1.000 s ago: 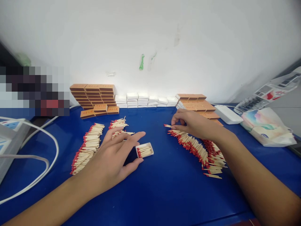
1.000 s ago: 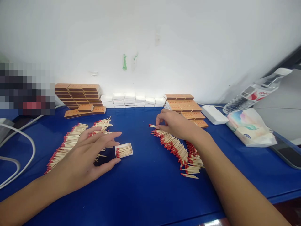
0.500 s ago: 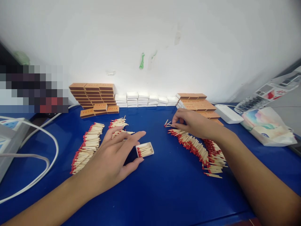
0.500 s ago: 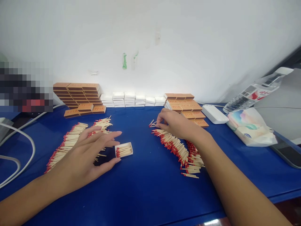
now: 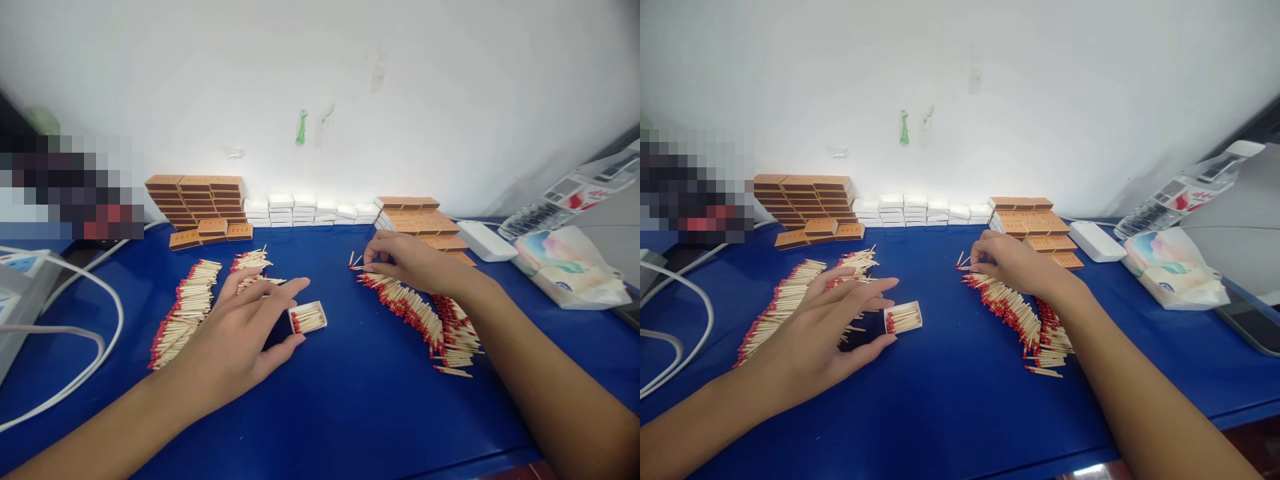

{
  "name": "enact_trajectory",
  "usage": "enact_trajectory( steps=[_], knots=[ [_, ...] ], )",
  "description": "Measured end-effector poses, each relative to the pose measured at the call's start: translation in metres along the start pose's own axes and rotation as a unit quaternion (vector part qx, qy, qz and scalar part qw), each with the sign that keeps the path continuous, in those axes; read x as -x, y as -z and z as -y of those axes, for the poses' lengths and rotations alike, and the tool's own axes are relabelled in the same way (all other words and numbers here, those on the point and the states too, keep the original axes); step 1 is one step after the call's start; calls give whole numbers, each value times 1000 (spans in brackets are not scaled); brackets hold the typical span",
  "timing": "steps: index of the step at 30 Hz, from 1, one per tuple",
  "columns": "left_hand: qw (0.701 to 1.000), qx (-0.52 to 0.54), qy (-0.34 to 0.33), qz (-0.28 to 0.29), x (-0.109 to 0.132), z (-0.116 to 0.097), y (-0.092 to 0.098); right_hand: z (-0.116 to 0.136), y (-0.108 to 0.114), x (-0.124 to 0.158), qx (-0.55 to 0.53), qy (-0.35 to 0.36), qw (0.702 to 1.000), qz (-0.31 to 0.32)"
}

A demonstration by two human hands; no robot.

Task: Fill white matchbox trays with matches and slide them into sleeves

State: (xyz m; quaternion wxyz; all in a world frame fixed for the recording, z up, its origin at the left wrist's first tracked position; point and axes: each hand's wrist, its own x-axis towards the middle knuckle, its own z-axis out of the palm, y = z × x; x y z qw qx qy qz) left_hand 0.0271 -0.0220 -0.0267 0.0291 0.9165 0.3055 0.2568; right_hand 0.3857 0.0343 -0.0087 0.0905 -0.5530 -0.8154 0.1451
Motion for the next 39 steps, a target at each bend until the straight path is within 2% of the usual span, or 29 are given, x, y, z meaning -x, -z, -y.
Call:
enact_trajectory(
  steps=[21,24,28,32,35,39],
  knots=[
    [1000,9,6,6,1,0,0,-1,-5,-1,4,12,1000,-7],
    [1000,5,6,4,1,1,-1,16,-1,3,-9,33,999,-29],
    [1000,4,8,4,1,1,-1,63,-2,13,-34,100,992,-67],
    [1000,4,14,-1,1,3,-2,102,-18,20,-14,184,982,-47],
    [1000,0,8,-2,1,3,-2,115,-30,21,15,202,978,-42],
    [1000,-1,7,4,0,1,-1,119,-35,22,18,209,976,-51]
  ],
)
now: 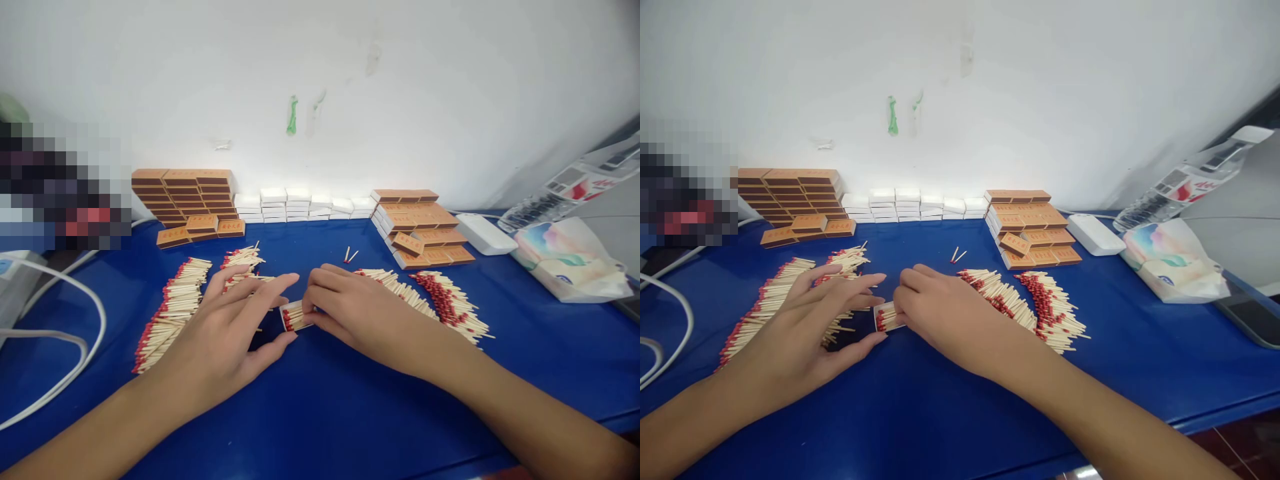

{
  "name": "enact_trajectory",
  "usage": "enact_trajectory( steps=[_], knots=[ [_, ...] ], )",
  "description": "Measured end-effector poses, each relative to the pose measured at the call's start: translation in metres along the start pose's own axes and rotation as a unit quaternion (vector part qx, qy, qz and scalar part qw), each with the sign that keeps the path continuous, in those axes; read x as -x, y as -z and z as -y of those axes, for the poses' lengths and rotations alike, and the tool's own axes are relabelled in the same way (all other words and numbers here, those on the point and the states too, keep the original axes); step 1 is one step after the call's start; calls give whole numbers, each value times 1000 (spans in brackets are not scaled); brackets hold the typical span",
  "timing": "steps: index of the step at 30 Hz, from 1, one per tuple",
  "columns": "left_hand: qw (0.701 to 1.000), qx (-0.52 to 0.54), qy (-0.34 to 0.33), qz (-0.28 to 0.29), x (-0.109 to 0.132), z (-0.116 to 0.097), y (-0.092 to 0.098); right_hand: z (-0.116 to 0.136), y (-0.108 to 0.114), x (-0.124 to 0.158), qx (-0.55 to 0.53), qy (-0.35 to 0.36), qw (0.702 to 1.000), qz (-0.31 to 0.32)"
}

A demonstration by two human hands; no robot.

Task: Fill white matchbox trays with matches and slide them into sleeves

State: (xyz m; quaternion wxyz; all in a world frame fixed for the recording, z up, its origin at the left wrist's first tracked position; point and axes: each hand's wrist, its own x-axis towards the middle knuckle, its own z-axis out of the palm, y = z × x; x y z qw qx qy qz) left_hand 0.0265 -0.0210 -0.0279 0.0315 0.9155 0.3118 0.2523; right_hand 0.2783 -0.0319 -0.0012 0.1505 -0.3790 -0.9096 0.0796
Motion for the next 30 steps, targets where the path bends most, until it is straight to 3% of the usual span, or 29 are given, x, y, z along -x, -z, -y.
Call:
enact_trajectory(
  steps=[4,8,11,14,26,30],
  knots=[
    [1000,4,-4,-8,-1,0,-1,-19,8,3,-33,-25,999,-4],
    [1000,6,-7,-20,0,2,-2,-76,23,14,14,-97,992,-83],
    [1000,3,-6,-20,2,2,-2,-119,30,23,43,-133,988,-61],
    [1000,7,-4,-16,2,2,-2,-138,29,26,34,-126,991,-15],
    [1000,21,8,0,1,3,-2,-128,17,18,63,-142,988,14],
    [1000,10,6,-5,0,3,-1,-99,19,15,13,-123,992,-1]
  ],
)
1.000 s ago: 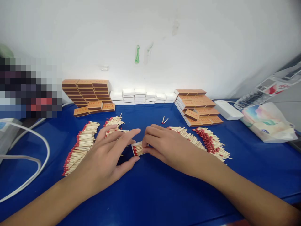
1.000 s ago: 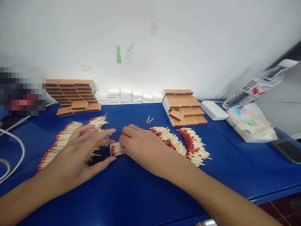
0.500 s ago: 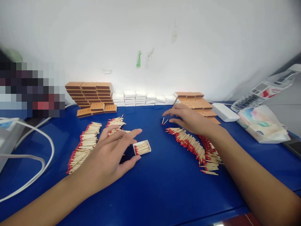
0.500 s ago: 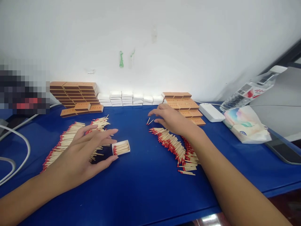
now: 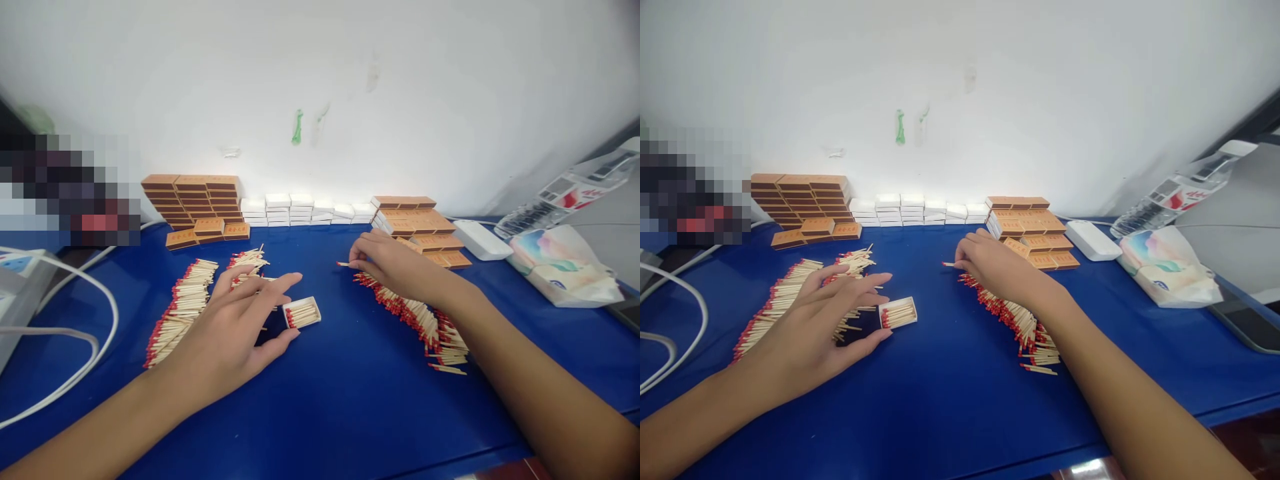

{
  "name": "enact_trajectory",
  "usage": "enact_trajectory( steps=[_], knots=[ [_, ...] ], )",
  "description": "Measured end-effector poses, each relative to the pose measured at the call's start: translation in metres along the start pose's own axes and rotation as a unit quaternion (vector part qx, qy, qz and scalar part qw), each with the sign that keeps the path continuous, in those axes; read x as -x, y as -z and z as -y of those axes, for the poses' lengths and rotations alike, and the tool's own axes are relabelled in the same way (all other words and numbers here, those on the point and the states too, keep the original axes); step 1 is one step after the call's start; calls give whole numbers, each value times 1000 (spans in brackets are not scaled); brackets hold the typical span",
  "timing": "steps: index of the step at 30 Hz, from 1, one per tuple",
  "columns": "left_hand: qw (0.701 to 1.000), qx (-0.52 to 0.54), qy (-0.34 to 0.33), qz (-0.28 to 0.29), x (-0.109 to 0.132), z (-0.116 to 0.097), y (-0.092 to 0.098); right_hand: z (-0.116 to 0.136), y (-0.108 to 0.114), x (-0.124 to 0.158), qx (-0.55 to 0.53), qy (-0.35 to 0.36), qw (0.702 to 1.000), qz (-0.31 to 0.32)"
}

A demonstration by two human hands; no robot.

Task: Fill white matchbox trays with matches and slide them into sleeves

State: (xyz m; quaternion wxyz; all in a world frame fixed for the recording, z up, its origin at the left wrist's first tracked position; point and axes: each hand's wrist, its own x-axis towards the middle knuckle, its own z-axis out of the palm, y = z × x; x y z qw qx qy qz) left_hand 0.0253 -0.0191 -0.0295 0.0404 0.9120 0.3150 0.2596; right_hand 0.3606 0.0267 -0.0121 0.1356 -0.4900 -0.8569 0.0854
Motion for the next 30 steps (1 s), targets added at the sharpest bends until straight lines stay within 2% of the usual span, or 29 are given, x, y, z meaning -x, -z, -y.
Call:
enact_trajectory(
  steps=[3,6,9,12,15,20,26,30],
  knots=[
    [1000,-16,-3,-14,-1,0,0,41,0,3,-30,13,999,-16],
    [1000,-24,-1,-19,-3,-1,0,79,-6,6,-7,62,998,-17],
    [1000,-21,1,-15,-3,0,-1,98,-12,7,48,96,994,-13],
    [1000,-22,1,-14,-2,0,-1,97,-14,7,57,91,994,-13],
    [1000,-23,0,-12,-2,0,-1,92,-12,6,1,57,998,-16],
    [1000,-27,0,-13,-1,0,-1,99,-9,8,-90,14,995,39],
    [1000,-19,4,-8,-3,-2,1,101,-11,9,-119,24,989,79],
    [1000,-8,11,-6,-3,-3,1,96,-9,8,-146,29,986,81]
  ],
)
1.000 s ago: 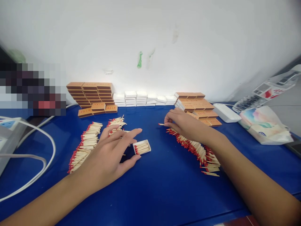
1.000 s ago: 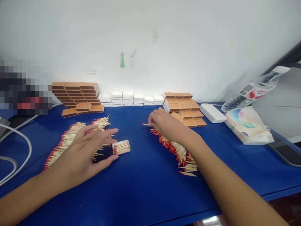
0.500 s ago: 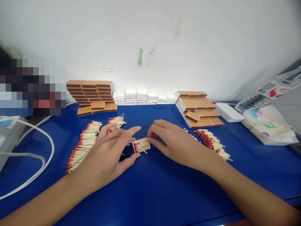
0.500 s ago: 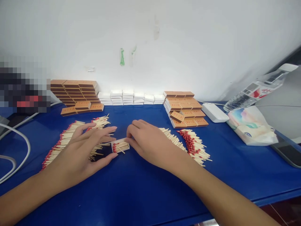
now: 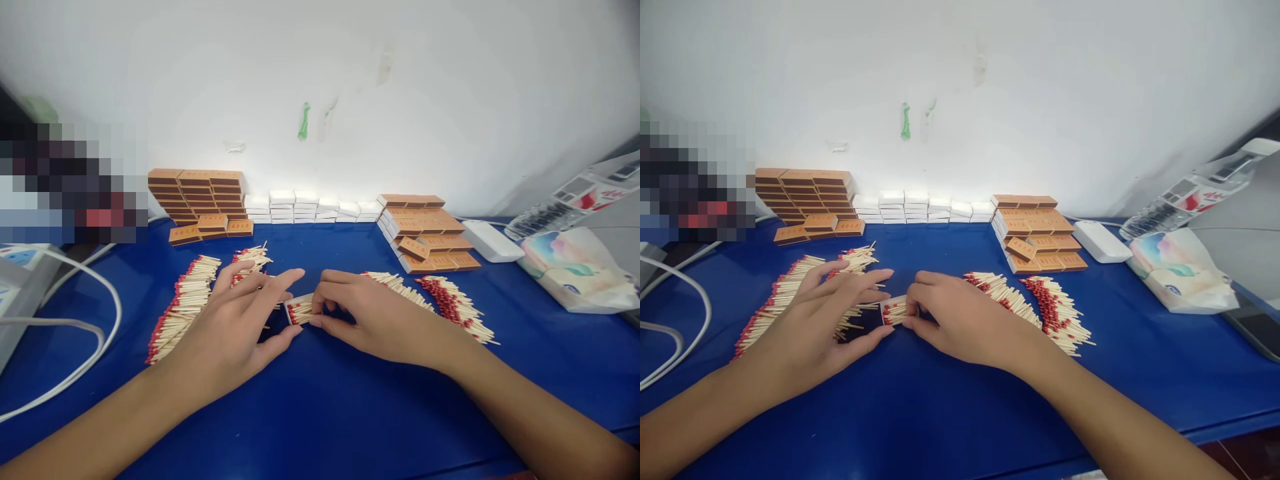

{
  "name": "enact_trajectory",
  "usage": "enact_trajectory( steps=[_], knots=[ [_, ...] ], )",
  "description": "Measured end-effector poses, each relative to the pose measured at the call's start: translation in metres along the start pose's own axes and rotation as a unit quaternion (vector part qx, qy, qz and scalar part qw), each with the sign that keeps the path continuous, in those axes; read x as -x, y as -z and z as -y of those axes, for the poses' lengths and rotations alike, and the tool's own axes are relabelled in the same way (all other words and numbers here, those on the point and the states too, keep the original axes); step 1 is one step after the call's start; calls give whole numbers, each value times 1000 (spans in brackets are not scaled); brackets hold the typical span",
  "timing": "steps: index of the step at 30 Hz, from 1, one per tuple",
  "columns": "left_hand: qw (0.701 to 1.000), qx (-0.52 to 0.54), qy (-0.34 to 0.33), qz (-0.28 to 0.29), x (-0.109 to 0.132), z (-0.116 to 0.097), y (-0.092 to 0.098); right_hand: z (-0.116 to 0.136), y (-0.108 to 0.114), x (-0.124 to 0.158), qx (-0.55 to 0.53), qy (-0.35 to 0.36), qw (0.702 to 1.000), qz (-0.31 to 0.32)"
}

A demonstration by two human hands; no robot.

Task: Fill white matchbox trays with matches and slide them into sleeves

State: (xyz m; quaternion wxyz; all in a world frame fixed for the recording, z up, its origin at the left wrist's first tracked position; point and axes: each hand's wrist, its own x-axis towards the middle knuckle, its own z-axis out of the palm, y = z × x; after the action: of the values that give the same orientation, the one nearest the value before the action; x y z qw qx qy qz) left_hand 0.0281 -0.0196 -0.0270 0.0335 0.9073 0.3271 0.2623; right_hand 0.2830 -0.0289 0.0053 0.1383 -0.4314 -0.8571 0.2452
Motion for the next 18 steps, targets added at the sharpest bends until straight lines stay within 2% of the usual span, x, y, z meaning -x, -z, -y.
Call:
enact_trajectory(
  steps=[5,11,15,18],
  knots=[
    [1000,4,2,3,1,1,0,-4,2,3,32,-8,999,-10],
    [1000,8,1,7,1,1,-1,-11,5,4,42,12,999,-19],
    [1000,6,-2,10,1,1,0,-14,6,3,57,-8,997,-51],
    [1000,6,-2,12,1,0,1,-14,4,1,69,-11,996,-49]
  ],
)
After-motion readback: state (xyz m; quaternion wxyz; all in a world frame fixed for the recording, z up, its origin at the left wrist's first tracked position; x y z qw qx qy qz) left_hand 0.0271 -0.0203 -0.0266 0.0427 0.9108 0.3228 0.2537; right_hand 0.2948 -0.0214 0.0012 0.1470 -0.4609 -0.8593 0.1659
